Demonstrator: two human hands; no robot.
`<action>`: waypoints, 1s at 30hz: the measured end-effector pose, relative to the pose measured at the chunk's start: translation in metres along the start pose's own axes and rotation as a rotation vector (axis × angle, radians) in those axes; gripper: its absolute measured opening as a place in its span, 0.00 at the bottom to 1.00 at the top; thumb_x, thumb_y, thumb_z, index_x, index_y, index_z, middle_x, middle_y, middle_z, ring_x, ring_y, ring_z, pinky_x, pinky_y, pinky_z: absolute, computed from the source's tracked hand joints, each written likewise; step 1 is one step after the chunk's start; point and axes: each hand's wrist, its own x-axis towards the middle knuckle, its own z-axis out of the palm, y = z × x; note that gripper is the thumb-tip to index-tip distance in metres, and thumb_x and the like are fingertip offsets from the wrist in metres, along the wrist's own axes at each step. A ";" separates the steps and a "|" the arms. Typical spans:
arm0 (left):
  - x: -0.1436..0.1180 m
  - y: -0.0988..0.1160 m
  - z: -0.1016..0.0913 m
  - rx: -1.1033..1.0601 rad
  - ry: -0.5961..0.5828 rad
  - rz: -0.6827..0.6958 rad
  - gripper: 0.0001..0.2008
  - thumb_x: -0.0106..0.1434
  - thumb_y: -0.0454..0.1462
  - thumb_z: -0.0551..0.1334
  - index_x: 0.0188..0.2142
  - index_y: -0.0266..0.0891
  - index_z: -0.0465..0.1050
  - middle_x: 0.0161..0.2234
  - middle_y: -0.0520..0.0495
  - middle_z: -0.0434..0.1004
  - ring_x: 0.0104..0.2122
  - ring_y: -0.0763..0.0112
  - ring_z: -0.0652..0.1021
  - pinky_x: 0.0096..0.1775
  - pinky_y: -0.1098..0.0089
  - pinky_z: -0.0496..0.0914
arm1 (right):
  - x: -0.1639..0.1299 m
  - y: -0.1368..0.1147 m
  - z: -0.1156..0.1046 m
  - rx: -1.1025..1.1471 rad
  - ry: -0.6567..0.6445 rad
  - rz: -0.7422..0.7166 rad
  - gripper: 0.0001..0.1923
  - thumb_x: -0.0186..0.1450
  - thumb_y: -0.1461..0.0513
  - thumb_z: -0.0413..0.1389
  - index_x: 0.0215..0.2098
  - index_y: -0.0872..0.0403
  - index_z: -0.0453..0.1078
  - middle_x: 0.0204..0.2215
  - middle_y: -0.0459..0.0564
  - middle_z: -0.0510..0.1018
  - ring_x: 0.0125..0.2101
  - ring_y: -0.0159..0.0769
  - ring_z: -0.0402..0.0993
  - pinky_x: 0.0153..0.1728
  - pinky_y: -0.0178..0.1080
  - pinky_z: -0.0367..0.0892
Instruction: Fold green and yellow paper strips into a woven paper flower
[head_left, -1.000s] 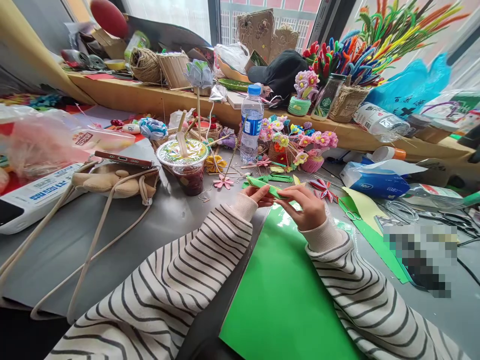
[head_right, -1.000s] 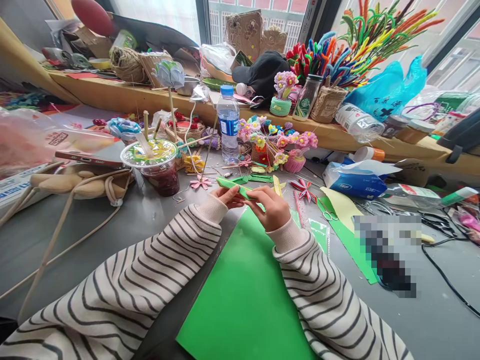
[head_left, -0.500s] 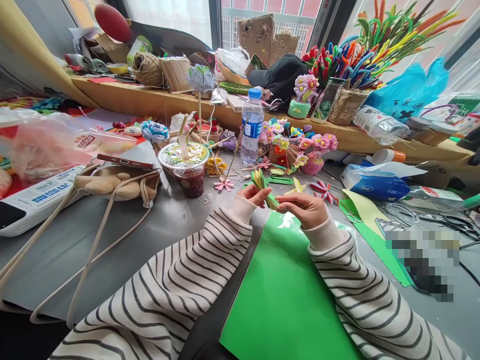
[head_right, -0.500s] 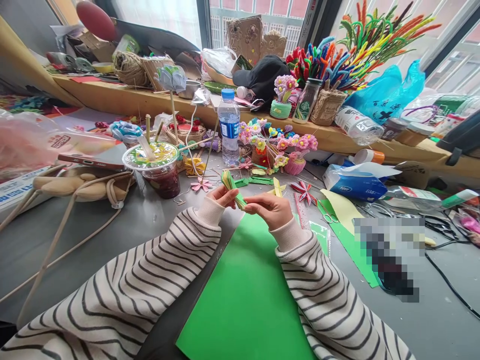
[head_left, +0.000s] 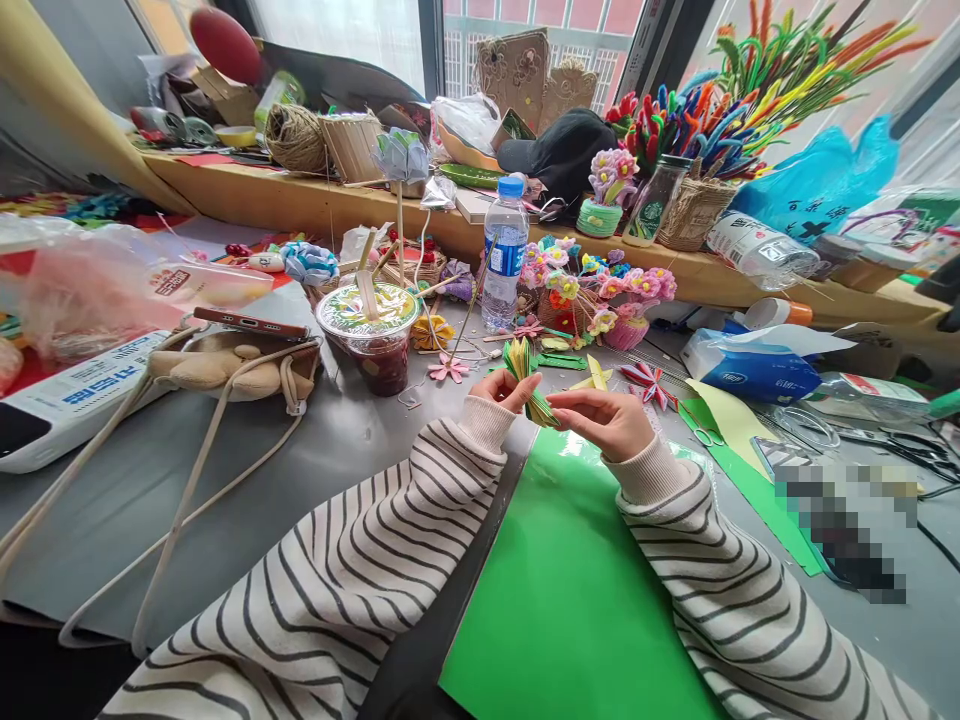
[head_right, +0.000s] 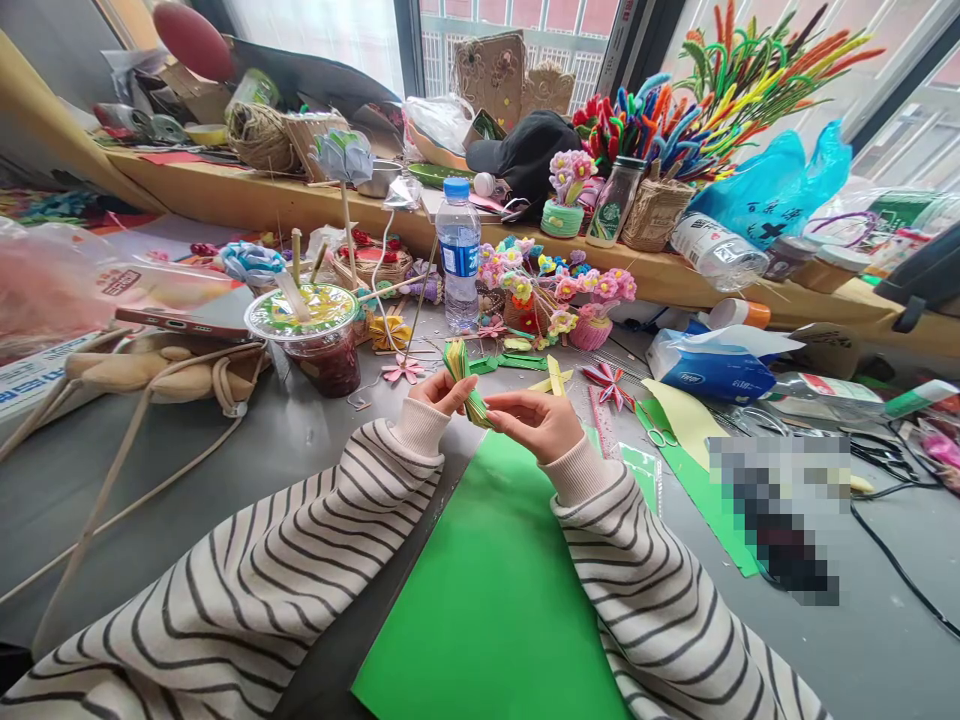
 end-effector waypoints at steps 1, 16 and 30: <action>0.000 0.000 0.000 0.010 0.008 0.002 0.19 0.44 0.48 0.60 0.14 0.38 0.56 0.13 0.56 0.58 0.16 0.80 0.61 0.20 0.74 0.55 | 0.000 0.000 0.000 0.000 -0.003 0.000 0.11 0.49 0.60 0.58 0.31 0.55 0.72 0.26 0.48 0.77 0.27 0.32 0.73 0.31 0.36 0.71; 0.001 0.001 0.001 -0.290 -0.130 -0.113 0.15 0.41 0.45 0.63 0.23 0.35 0.65 0.20 0.53 0.67 0.21 0.78 0.69 0.26 0.74 0.64 | -0.001 0.002 0.001 -0.253 0.006 -0.135 0.12 0.51 0.66 0.53 0.35 0.56 0.68 0.31 0.50 0.76 0.29 0.33 0.73 0.34 0.37 0.70; -0.001 0.004 0.000 -0.429 -0.183 -0.246 0.16 0.41 0.44 0.64 0.27 0.35 0.72 0.18 0.54 0.69 0.20 0.79 0.71 0.27 0.76 0.66 | 0.004 0.001 -0.004 -0.100 -0.034 0.003 0.10 0.49 0.63 0.54 0.31 0.56 0.67 0.29 0.50 0.75 0.29 0.33 0.72 0.33 0.37 0.69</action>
